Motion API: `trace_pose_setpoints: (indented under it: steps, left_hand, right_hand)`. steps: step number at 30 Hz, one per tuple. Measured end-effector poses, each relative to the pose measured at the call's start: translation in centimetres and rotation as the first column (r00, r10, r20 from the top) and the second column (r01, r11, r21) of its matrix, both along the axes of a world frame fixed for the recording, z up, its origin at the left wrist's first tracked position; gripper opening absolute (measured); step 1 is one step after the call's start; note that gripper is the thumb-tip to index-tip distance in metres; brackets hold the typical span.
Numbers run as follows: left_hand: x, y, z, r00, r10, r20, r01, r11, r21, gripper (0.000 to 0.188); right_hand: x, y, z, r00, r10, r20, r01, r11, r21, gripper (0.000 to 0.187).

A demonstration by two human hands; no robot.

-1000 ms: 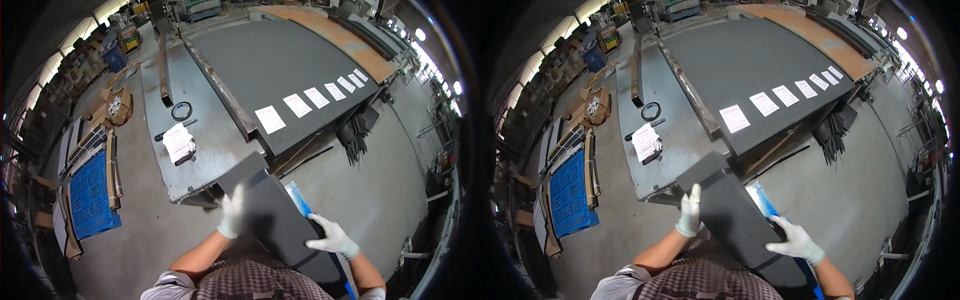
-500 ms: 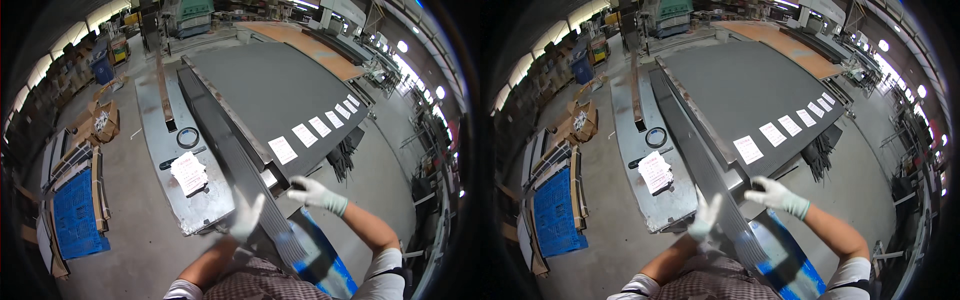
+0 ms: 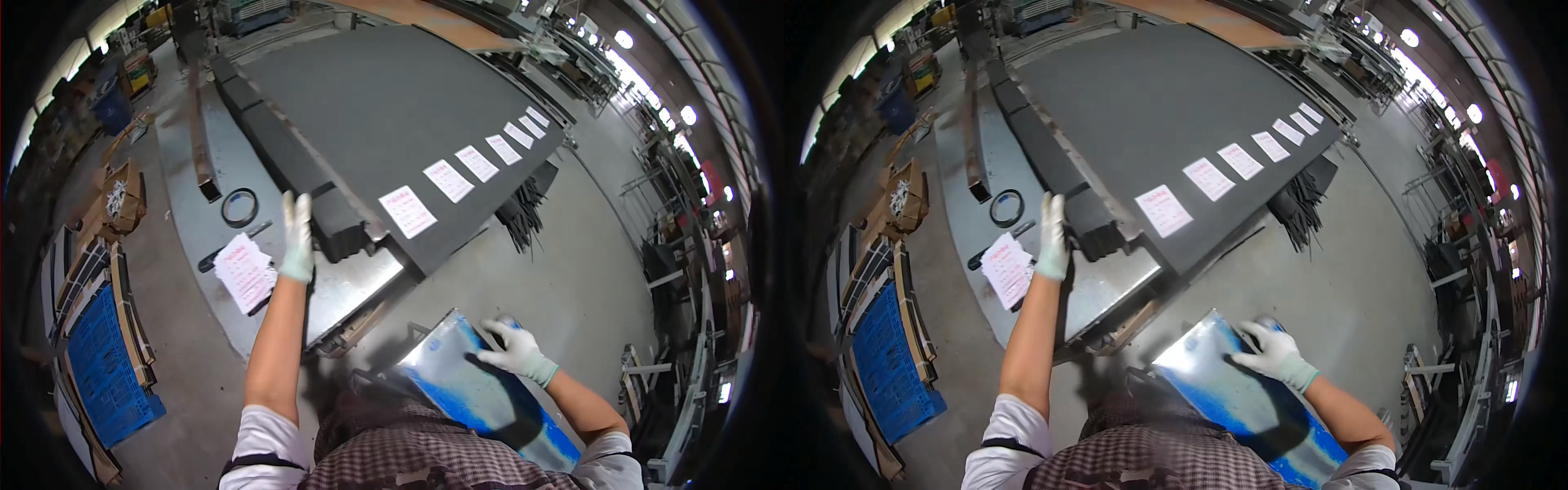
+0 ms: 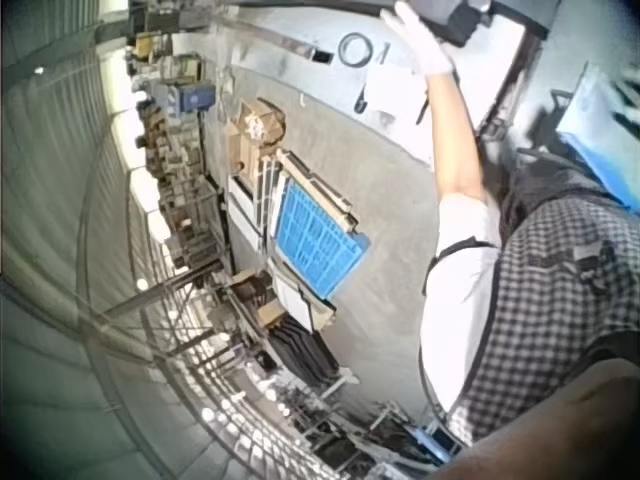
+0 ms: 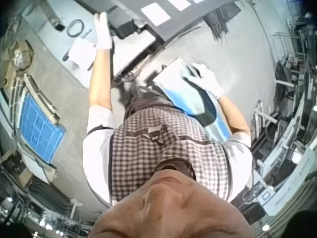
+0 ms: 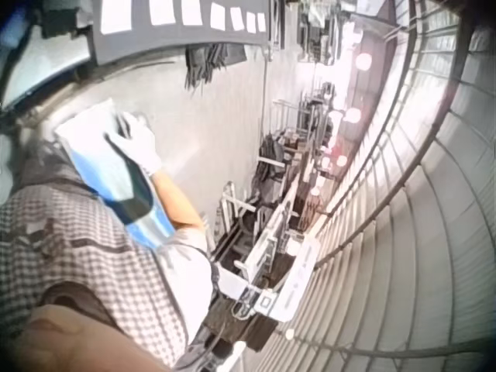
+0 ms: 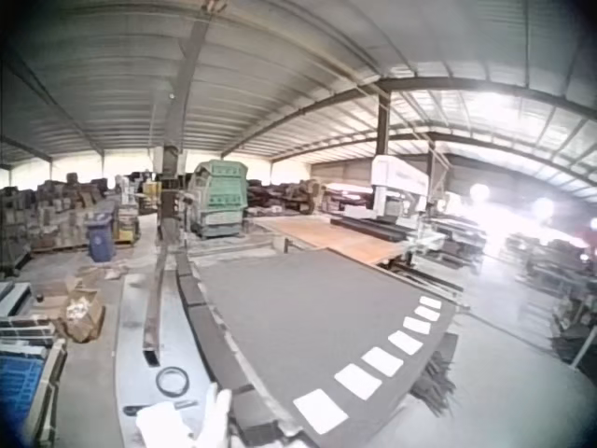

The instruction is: The worker is applying labels to foam boards and then using adhesive strips and a framing machine to process them.

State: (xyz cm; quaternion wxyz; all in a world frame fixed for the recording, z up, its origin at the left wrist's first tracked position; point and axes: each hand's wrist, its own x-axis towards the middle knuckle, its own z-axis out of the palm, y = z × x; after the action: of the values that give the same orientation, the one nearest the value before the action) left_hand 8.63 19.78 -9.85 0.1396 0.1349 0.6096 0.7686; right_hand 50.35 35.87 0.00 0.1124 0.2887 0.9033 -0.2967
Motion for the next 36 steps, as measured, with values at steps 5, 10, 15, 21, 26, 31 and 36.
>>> trace_pose_setpoints:
  steps: [5, 10, 15, 21, 26, 31, 36]
  left_hand:
    - [19.2, 1.6, 2.1, 0.904, 0.308, -0.297, -0.284, 0.951, 0.122, 0.041]
    - [29.9, 6.3, 0.4, 0.829, -0.397, 0.393, 0.309, 0.912, 0.270, 0.047]
    - [27.9, 13.4, -2.8, 0.592, -0.373, 0.715, -0.099, 0.846, 0.524, 0.099]
    - [24.7, 18.5, -2.8, 0.514, -0.198, 0.835, -0.312, 0.863, 0.397, 0.110]
    - [23.9, 20.6, -4.0, 0.562, 0.005, 0.827, -0.452, 0.839, 0.303, 0.074]
    - [28.1, 17.3, -4.3, 0.748, -0.017, 0.664, -0.226, 0.934, 0.278, 0.064]
    - [36.9, 14.9, 0.0, 0.572, -0.381, 0.726, 0.101, 0.912, 0.399, 0.083]
  right_hand:
    - [21.2, 7.0, -11.4, 0.825, -0.121, 0.552, 0.424, 0.777, -0.465, 0.057]
    - [19.4, 9.5, -7.0, 0.887, -0.209, 0.412, 0.394, 0.806, -0.441, 0.045]
    - [16.8, 14.0, -6.0, 0.831, 0.097, 0.548, 0.116, 0.933, -0.340, 0.053]
    - [-3.0, 17.1, -2.8, 0.745, 0.441, -0.501, -0.309, 0.893, 0.328, 0.033]
    - [-15.8, 17.3, -3.1, 0.731, 0.540, -0.418, -0.351, 0.822, 0.448, 0.027]
    - [-17.3, 17.1, -1.0, 0.811, 0.524, -0.260, -0.427, 0.834, 0.349, 0.032]
    - [-17.5, 18.3, -0.4, 0.839, 0.537, -0.084, -0.484, 0.808, 0.336, 0.043]
